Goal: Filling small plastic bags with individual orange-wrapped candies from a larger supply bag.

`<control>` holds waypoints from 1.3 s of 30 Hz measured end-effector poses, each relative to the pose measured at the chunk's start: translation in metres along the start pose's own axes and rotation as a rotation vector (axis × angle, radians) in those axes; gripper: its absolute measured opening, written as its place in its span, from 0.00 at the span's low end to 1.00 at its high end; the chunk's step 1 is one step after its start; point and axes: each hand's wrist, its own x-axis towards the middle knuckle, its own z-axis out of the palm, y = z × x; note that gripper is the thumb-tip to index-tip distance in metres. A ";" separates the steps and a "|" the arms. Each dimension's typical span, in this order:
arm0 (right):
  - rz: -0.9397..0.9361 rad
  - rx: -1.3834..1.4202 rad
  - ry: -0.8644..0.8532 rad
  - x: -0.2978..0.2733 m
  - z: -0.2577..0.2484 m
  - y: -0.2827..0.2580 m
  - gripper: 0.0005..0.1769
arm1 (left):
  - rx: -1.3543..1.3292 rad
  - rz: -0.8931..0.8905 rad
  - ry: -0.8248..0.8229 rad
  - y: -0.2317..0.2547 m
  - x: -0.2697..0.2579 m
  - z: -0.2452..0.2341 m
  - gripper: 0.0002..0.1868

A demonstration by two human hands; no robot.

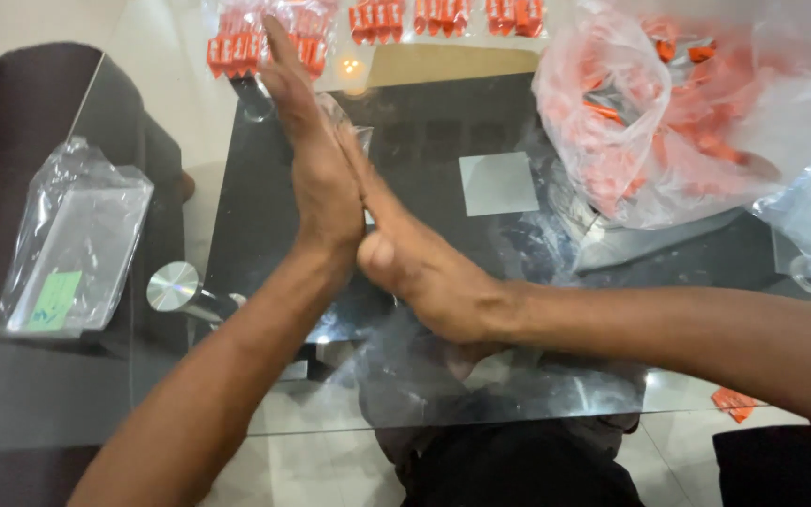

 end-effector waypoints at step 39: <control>0.251 0.154 0.021 0.028 -0.056 -0.015 0.52 | 0.137 0.053 -0.171 0.002 -0.004 -0.009 0.53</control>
